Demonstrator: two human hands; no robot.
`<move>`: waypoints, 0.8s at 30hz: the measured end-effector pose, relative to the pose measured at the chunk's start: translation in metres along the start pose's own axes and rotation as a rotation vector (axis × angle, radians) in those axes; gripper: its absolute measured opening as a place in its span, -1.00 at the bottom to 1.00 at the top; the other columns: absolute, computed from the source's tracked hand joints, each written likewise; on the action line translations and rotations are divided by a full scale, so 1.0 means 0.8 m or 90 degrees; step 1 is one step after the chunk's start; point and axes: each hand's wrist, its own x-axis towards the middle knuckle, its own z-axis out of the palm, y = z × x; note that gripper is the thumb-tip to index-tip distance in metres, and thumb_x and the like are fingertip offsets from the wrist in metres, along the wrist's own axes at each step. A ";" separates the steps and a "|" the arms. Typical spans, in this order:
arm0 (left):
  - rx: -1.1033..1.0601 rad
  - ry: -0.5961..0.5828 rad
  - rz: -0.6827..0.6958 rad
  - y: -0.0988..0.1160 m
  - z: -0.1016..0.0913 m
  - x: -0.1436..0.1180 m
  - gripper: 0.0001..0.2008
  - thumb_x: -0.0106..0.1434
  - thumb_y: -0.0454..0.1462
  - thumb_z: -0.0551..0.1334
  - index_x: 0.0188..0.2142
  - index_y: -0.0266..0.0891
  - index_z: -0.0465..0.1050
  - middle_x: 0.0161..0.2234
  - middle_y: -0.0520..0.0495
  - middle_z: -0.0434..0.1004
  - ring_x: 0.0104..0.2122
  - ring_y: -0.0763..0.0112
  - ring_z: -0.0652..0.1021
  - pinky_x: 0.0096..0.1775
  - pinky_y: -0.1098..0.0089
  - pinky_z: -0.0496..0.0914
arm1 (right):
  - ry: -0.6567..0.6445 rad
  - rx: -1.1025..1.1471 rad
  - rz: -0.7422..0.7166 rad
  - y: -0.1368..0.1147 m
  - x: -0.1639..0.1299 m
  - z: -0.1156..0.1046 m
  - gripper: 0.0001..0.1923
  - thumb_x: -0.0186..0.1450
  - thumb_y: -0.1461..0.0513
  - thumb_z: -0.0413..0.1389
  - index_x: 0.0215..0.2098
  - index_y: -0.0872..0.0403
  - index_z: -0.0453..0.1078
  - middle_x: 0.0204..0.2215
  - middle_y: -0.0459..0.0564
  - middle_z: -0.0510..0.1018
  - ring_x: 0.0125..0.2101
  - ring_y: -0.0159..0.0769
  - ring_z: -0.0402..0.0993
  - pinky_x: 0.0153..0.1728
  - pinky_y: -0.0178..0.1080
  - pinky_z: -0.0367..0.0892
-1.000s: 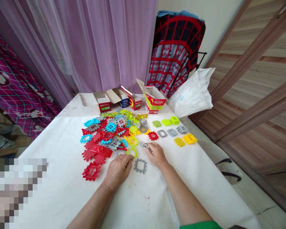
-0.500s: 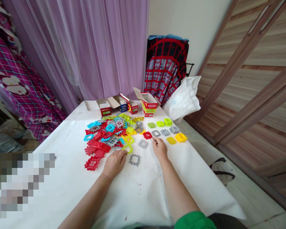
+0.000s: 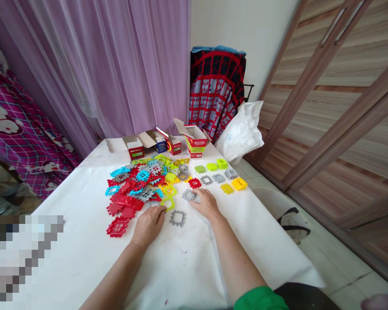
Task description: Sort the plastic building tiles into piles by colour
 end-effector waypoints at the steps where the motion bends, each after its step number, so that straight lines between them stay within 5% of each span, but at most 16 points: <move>1: -0.004 0.001 -0.001 0.000 0.000 0.000 -0.76 0.31 -0.28 0.02 -0.23 -0.15 0.47 -0.32 -0.04 0.65 -0.31 0.32 0.61 -0.24 0.34 0.49 | 0.005 0.002 0.006 0.000 0.000 0.001 -0.66 0.12 0.22 0.21 -0.11 0.00 0.43 -0.12 0.01 0.57 -0.08 -0.15 0.44 -0.04 -0.15 0.32; 8: -0.034 -0.001 -0.009 -0.004 0.000 0.000 -0.78 0.30 -0.25 0.05 -0.23 -0.13 0.47 -0.32 -0.03 0.65 -0.32 0.32 0.62 -0.26 0.36 0.49 | 0.125 0.044 0.041 0.005 0.006 -0.002 -0.55 0.08 0.22 0.23 -0.04 0.03 0.36 -0.14 0.03 0.58 -0.11 -0.16 0.47 -0.05 -0.14 0.33; 14: -0.098 -0.012 -0.035 -0.010 -0.001 0.003 -0.79 0.29 -0.22 0.06 -0.24 -0.09 0.48 -0.33 0.02 0.66 -0.33 0.35 0.63 -0.26 0.40 0.51 | 0.322 -0.017 0.242 0.084 0.039 -0.066 -0.51 0.11 0.13 0.20 0.00 0.06 0.31 -0.09 0.08 0.58 -0.08 -0.13 0.47 -0.02 -0.10 0.30; 19: -0.137 -0.005 -0.056 -0.015 0.003 0.006 -0.80 0.27 -0.20 0.09 -0.26 -0.08 0.49 -0.33 0.04 0.66 -0.34 0.35 0.64 -0.28 0.40 0.52 | 0.263 -0.111 0.433 0.153 0.071 -0.118 -0.51 0.11 0.10 0.21 0.00 0.02 0.33 -0.07 0.05 0.58 -0.06 -0.08 0.46 -0.05 -0.09 0.29; 24: -0.156 -0.003 -0.070 -0.017 0.006 0.006 -0.80 0.26 -0.19 0.10 -0.26 -0.07 0.50 -0.33 0.04 0.67 -0.35 0.34 0.64 -0.29 0.40 0.53 | 0.208 -0.149 0.470 0.175 0.088 -0.116 -0.48 0.11 0.06 0.21 0.02 0.01 0.33 -0.07 0.03 0.58 -0.07 -0.06 0.47 -0.07 -0.08 0.30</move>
